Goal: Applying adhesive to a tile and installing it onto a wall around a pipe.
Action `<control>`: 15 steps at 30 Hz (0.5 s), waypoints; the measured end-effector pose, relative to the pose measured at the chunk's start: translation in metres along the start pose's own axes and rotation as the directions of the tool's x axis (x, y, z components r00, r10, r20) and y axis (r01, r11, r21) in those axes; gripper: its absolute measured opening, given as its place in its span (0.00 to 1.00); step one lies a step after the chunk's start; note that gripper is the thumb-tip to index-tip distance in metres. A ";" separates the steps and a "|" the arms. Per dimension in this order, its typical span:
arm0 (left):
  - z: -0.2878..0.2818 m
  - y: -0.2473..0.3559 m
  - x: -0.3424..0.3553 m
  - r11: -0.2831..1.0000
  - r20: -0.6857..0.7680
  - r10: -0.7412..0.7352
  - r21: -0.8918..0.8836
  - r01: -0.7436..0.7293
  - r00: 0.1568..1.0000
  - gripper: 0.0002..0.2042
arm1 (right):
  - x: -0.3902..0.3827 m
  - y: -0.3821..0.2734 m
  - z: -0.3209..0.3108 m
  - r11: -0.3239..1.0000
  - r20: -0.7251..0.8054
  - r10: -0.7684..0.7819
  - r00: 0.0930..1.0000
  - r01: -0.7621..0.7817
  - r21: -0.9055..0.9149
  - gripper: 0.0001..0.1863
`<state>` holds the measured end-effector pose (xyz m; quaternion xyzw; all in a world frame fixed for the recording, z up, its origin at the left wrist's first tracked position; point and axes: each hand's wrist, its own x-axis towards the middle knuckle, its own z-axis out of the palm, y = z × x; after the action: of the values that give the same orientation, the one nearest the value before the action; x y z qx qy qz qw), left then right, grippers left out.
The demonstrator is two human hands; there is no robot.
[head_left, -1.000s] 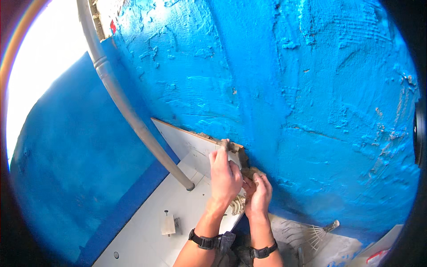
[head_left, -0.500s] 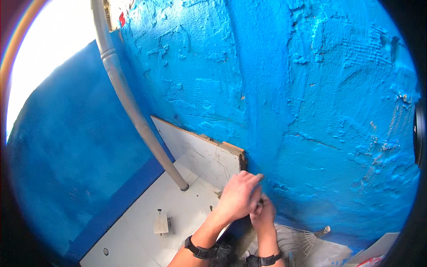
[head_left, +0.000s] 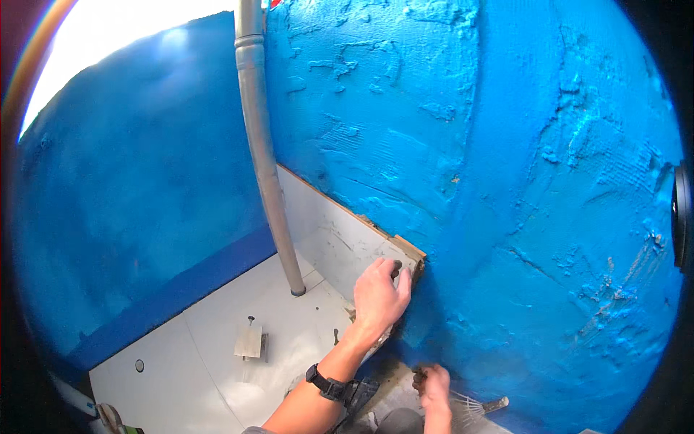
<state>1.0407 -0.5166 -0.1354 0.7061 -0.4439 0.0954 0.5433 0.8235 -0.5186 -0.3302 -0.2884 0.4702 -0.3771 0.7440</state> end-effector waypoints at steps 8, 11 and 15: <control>-0.025 -0.025 0.025 0.809 -0.129 -0.460 -0.468 0.356 0.878 0.13 | -0.122 -0.222 0.155 0.154 0.254 -0.947 0.196 0.972 -0.175 0.11; -0.026 -0.033 0.029 0.716 -0.126 -0.538 -0.590 0.373 0.833 0.10 | -0.147 -0.266 0.219 -0.357 0.032 -0.933 -0.358 0.933 0.034 0.16; -0.027 -0.030 0.036 0.573 -0.106 -0.628 -0.733 0.366 0.771 0.07 | -0.067 -0.255 0.261 -0.803 0.579 -0.546 -0.605 0.575 -0.157 0.11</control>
<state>1.0934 -0.5117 -0.1228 0.5260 -0.1195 -0.1061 0.8354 0.9707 -0.5836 0.0038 -0.7545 -0.0089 -0.6295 -0.1853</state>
